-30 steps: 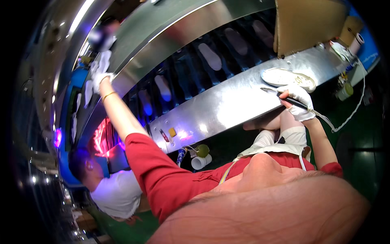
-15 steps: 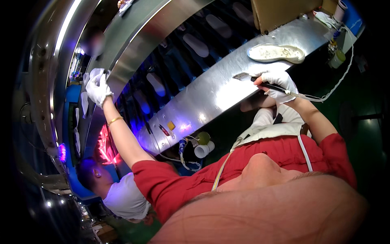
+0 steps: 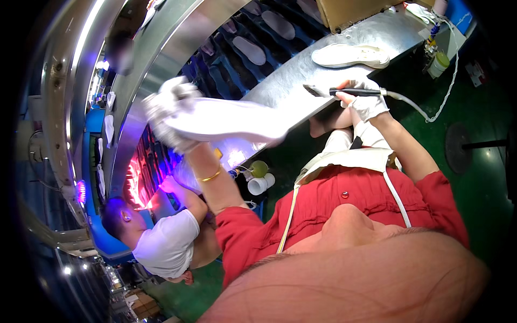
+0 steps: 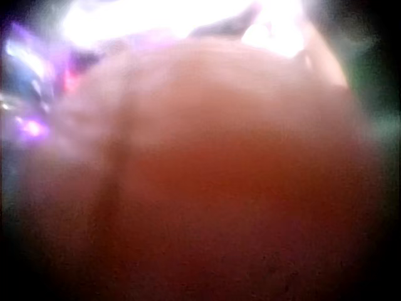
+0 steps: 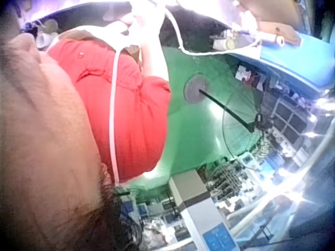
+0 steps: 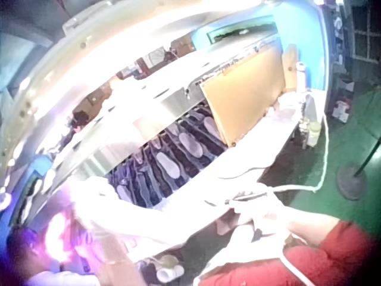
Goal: The person picks up white shoe soles from a conveyor belt and applies a liquid adhesive around the edges and surface using a brush-tipped tool.
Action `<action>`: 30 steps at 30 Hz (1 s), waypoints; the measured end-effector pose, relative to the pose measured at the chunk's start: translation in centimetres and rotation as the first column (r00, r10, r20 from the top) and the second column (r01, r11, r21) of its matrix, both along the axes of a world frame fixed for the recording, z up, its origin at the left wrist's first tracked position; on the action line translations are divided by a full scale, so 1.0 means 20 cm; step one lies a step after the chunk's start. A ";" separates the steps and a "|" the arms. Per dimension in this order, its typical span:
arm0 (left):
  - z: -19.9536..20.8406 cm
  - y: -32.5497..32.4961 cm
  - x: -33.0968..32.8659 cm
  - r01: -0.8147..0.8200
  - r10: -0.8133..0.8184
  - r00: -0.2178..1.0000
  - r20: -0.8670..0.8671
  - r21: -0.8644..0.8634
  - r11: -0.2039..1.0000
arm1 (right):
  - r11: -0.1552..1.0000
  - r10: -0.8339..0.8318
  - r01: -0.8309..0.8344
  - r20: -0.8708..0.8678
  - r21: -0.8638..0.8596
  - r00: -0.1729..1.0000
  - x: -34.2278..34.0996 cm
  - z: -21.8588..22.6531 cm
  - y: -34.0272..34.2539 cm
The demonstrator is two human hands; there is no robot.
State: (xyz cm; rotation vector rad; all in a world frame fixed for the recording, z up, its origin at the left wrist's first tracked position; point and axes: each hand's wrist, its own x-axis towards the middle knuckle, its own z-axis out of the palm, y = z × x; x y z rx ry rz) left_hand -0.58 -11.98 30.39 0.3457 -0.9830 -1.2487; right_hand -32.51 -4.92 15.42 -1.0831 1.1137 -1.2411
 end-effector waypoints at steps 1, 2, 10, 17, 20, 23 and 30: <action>-0.12 0.00 -0.07 0.198 -0.196 0.980 -0.029 0.143 0.970 | 0.999 -0.048 0.049 0.049 -0.015 0.998 0.00 -0.05 -0.01; -0.25 -0.02 -0.15 0.372 -0.365 0.928 -0.081 0.287 0.883 | 0.994 -0.107 0.109 0.093 -0.022 0.990 -0.01 -0.11 -0.02; -0.80 0.33 -0.48 0.722 -0.537 0.686 -0.490 0.545 0.425 | 0.999 0.053 -0.051 0.249 -0.012 0.967 0.03 -0.05 -0.02; -0.83 0.29 -0.60 0.585 -0.335 0.780 -0.528 0.425 0.691 | 0.972 0.009 -0.013 -0.021 -0.233 1.000 0.17 -0.01 -0.10; -0.86 0.29 -0.69 0.397 -0.184 0.872 -0.453 0.436 0.808 | 0.957 -0.005 0.027 0.077 -0.287 0.997 0.25 0.03 -0.09; -0.94 0.25 -0.73 0.008 -0.096 0.946 0.310 0.275 0.961 | 0.828 -0.183 0.015 -0.244 -0.561 0.952 0.28 0.01 -0.09; -0.92 0.28 -0.64 0.232 -0.111 0.963 -0.245 0.545 0.806 | 0.943 0.098 -0.127 -0.108 -0.307 0.989 0.22 -0.03 -0.05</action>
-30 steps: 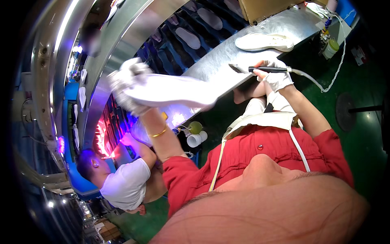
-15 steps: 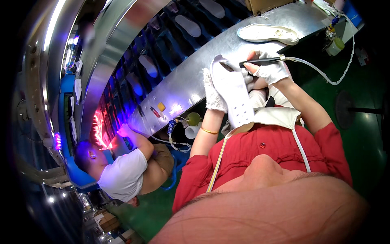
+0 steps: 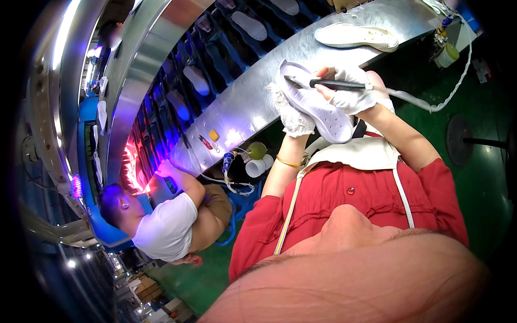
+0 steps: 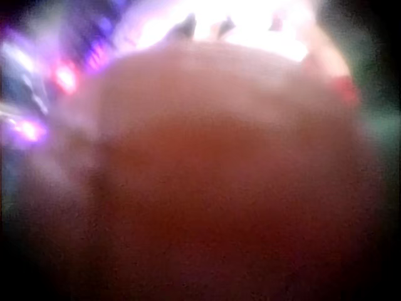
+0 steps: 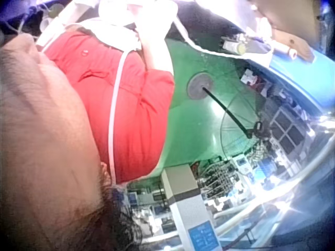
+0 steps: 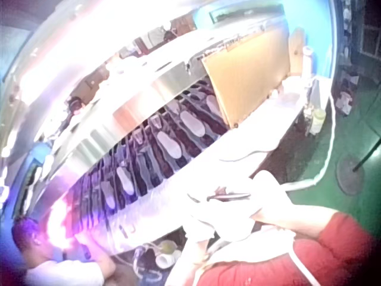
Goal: The person picks up white shoe soles from a conveyor belt and applies a liquid adhesive around the edges and surface using a brush-tipped tool.
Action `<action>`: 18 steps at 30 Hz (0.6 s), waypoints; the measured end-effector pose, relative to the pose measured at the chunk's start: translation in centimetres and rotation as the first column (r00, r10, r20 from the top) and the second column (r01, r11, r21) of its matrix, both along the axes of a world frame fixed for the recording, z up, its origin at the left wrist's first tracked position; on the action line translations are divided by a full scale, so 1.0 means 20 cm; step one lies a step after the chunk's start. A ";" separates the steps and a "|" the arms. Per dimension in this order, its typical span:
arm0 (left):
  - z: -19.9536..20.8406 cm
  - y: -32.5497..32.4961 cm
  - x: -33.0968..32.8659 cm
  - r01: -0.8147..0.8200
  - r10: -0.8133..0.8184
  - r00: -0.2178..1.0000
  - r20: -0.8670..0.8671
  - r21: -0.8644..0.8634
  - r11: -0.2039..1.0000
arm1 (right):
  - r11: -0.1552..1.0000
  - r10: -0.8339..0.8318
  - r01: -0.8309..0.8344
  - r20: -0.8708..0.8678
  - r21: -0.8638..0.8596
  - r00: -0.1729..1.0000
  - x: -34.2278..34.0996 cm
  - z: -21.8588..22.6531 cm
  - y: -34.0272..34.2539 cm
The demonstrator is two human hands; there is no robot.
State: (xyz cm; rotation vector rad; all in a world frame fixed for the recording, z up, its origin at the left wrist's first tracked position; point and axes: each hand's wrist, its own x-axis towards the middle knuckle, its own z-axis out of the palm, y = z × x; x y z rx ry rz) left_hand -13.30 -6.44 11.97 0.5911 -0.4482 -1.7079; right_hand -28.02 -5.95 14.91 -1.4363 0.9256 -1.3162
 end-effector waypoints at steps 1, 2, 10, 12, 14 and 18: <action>0.01 -0.01 0.02 0.020 -0.020 1.000 -0.021 0.011 1.000 | 0.977 -0.045 0.034 -0.047 -0.211 0.998 0.02 0.01 0.01; 0.01 -0.01 0.03 0.040 -0.039 0.998 -0.043 0.022 0.999 | 0.909 -0.099 0.056 -0.083 -0.413 0.992 0.04 0.01 0.02; 0.02 -0.02 0.12 0.056 -0.050 0.997 -0.065 0.102 0.993 | 0.970 0.029 -0.061 -0.136 -0.237 0.990 -0.02 0.01 0.13; 0.02 -0.02 0.13 0.105 -0.110 0.993 0.037 0.121 0.987 | 0.953 0.057 -0.121 -0.229 -0.276 0.972 -0.03 0.00 0.17; 0.03 0.00 0.15 0.338 -0.272 0.815 -0.512 0.039 0.940 | 0.968 0.124 -0.153 -0.154 -0.199 0.980 -0.04 0.01 0.20; 0.03 0.17 0.08 0.353 -0.343 0.936 -0.085 0.188 0.917 | 0.986 0.025 -0.003 -0.127 0.166 0.992 -0.12 0.04 0.26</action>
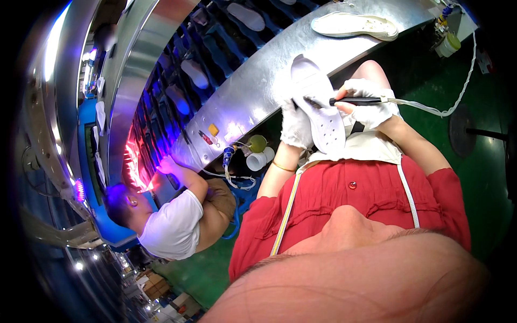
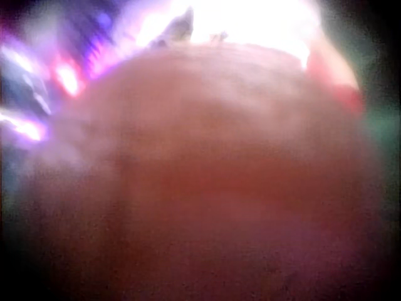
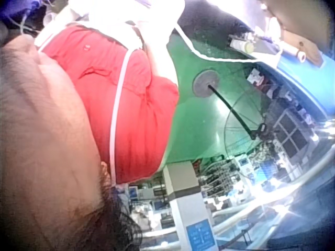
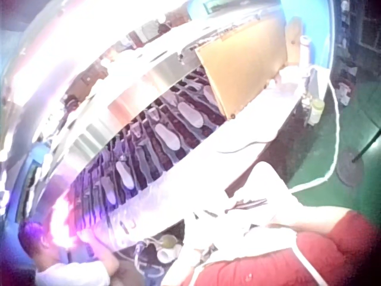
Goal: The person picks up white shoe soles from a conveyor belt and applies a liquid adhesive around the edges and surface using a brush-tipped tool.
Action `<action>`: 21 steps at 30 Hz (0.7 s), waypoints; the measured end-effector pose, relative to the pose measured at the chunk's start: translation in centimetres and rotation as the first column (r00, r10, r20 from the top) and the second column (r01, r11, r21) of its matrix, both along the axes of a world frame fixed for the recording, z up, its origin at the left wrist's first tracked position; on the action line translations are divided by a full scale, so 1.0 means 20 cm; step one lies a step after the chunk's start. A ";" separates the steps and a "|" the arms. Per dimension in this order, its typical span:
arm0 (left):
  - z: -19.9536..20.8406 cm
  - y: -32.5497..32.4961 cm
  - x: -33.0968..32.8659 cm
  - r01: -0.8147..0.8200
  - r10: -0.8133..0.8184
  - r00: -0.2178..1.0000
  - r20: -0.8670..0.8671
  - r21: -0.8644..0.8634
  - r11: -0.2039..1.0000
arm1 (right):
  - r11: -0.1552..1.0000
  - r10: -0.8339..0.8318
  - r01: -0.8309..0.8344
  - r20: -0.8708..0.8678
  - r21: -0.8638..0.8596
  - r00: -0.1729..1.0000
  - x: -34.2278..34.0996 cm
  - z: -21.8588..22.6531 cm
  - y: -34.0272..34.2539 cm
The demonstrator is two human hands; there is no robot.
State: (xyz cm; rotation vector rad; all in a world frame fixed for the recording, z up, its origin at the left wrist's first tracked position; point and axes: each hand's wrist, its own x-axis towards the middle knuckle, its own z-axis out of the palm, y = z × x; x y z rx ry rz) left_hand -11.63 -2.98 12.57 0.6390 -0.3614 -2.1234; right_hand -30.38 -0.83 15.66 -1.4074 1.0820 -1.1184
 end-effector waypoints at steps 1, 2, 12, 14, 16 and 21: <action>-0.04 0.02 -0.02 0.013 0.000 0.984 0.176 -0.070 0.997 | 1.000 -0.012 0.012 0.006 -0.019 1.000 -0.01 -0.01 0.01; -0.07 0.04 -0.03 0.038 0.012 0.939 0.345 -0.137 0.990 | 0.999 -0.023 0.024 0.012 -0.039 1.000 -0.02 -0.01 0.02; -0.11 -0.17 -0.05 -0.239 0.247 0.969 0.027 -0.180 0.954 | 0.940 0.068 -0.039 0.074 -0.340 0.995 0.06 -0.11 -0.09; -0.15 -0.22 -0.03 -0.293 0.289 0.956 -0.046 -0.162 0.942 | 0.952 0.079 -0.055 0.067 -0.301 0.995 0.10 -0.05 -0.10; -0.18 -0.27 -0.01 -0.212 0.125 0.916 -0.381 -0.195 0.958 | 0.962 0.138 -0.160 0.112 0.221 0.984 0.10 0.02 -0.12; -0.06 -0.32 -0.02 -0.359 0.288 0.922 -0.258 -0.299 0.884 | 0.999 0.044 -0.041 0.273 -0.015 0.961 0.11 -0.10 -0.14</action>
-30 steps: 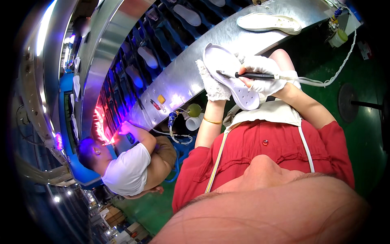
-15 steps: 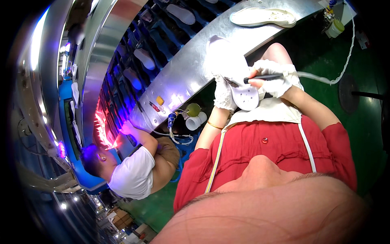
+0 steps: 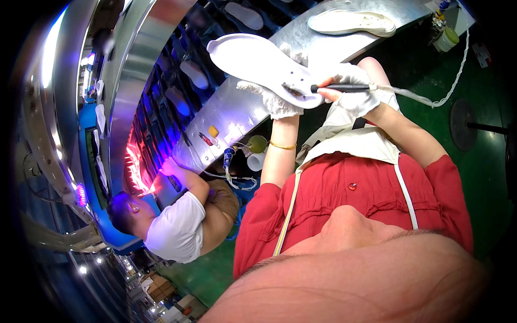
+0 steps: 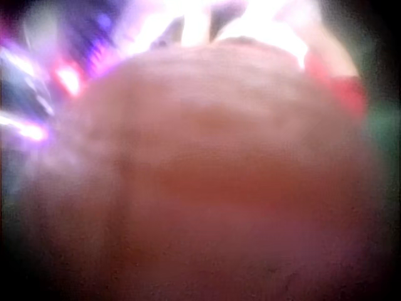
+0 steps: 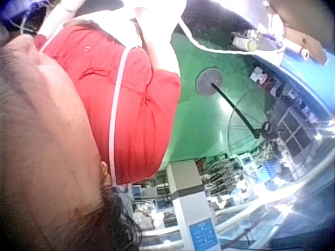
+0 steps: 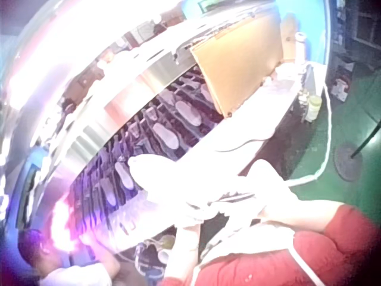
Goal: The person picks up white shoe soles from a conveyor belt and applies a liquid adhesive around the edges and surface using a brush-tipped tool.
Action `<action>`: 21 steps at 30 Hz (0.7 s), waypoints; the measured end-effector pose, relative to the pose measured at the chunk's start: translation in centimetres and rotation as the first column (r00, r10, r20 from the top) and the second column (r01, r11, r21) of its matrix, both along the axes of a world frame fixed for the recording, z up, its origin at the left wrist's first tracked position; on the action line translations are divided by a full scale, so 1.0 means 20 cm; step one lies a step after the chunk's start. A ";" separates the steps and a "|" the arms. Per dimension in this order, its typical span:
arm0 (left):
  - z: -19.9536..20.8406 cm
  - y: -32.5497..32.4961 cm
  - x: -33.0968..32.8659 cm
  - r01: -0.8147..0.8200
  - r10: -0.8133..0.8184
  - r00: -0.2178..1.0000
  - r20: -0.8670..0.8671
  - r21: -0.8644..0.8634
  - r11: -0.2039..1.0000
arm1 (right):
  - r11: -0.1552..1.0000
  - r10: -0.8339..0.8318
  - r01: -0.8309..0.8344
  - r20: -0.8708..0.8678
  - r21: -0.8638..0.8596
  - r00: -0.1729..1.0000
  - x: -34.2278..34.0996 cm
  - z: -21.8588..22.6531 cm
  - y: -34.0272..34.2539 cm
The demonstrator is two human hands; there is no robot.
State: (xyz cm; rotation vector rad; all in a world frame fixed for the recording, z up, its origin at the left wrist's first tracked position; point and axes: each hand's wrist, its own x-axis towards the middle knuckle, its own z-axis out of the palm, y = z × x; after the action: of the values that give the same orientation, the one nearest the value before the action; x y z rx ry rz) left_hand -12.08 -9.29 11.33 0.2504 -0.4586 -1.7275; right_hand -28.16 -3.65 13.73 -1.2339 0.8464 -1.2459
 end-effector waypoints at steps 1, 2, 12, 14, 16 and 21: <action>0.00 -0.01 0.02 -0.005 0.005 1.000 -0.001 0.001 1.000 | 0.987 -0.009 -0.005 -0.087 -0.162 0.996 0.02 0.01 0.01; 0.01 -0.04 0.03 0.097 -0.110 0.987 -0.118 -0.109 0.989 | 0.995 0.083 -0.086 -0.067 -0.042 0.994 0.04 0.04 0.02; 0.01 -0.10 0.16 0.131 -0.113 0.989 0.098 -0.209 0.969 | 0.979 0.146 -0.145 0.008 0.141 0.989 0.00 0.03 -0.04; 0.03 -0.11 0.17 0.158 -0.115 0.972 0.207 -0.205 0.966 | 0.974 0.195 -0.193 0.000 0.118 0.981 -0.01 0.02 -0.06; 0.02 -0.14 0.20 0.138 -0.068 0.918 0.391 -0.152 0.979 | 0.952 0.262 -0.252 -0.035 0.175 0.965 -0.03 0.05 -0.09; 0.12 -0.18 0.21 0.308 -0.139 0.789 0.598 -0.191 0.932 | 0.892 0.416 -0.344 -0.232 0.294 0.879 -0.10 0.20 -0.16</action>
State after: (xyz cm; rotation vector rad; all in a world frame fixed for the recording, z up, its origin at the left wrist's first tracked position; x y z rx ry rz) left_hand -7.87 -12.97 13.76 0.5398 -1.2197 -1.7738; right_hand -30.20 -6.90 17.79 -1.3201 0.8818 -0.6275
